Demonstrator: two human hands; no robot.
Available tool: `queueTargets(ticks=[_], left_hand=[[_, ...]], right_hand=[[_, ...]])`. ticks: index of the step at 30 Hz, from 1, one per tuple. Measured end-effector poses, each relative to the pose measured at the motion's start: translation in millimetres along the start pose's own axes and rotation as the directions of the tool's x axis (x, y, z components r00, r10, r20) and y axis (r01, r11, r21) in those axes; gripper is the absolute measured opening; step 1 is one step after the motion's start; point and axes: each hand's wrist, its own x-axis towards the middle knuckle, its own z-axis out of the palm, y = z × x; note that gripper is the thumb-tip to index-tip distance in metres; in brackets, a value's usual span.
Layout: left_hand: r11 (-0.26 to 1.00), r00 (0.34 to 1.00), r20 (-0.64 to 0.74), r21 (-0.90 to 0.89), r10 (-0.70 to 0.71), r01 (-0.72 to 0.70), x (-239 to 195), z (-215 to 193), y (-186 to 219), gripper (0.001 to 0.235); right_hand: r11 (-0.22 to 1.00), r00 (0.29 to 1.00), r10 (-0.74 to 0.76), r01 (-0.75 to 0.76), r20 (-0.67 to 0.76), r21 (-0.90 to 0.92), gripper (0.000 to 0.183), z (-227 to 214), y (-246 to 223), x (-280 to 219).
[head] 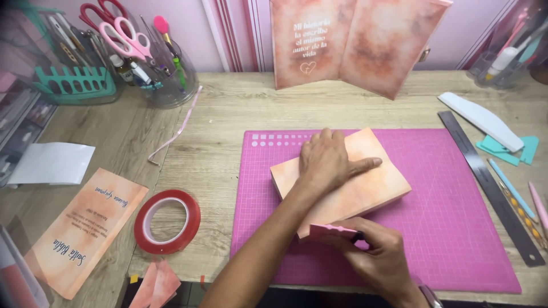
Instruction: Covering a small book with a printed paper cover on a craft mat
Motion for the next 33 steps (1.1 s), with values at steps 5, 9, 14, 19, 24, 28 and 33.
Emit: queueTargets(ticks=[5, 9, 14, 19, 24, 28, 33], left_hand=[[1.000, 1.000, 0.001, 0.006, -0.004, 0.004, 2, 1, 0, 0.104], [1.000, 1.000, -0.001, 0.000, 0.003, -0.003, -1, 1, 1, 0.102], [1.000, 1.000, 0.002, 0.000, -0.017, 0.017, -1, -2, 0, 0.106], [1.000, 1.000, 0.011, 0.013, -0.003, 0.003, -2, 1, 2, 0.106], [1.000, 1.000, -0.003, 0.029, 0.004, -0.004, 0, 0, 0, 0.107], [0.997, 0.998, -0.026, 0.049, 0.053, -0.052, 0, 4, -2, 0.103], [0.999, 0.999, -0.005, 0.020, 0.039, -0.039, 0, 1, 0, 0.097]], right_hand=[[0.993, 0.998, -0.064, 0.062, 0.025, 0.096, 0.011, 9, -10, 2], [0.994, 0.997, -0.053, 0.048, 0.050, 0.095, 0.012, 9, -7, -1], [0.999, 0.999, -0.053, 0.053, -0.004, 0.010, 0.011, -3, -4, 4], [0.985, 0.992, -0.113, 0.104, 0.058, 0.140, 0.015, 7, -16, 2], [0.990, 0.996, -0.076, 0.068, 0.054, 0.126, 0.036, -29, 21, 3], [0.998, 0.991, 0.066, -0.068, -0.115, -0.013, 0.027, -81, 72, -2], [0.946, 0.917, 0.251, -0.301, -0.311, -0.124, 0.034, -119, 87, 11]])
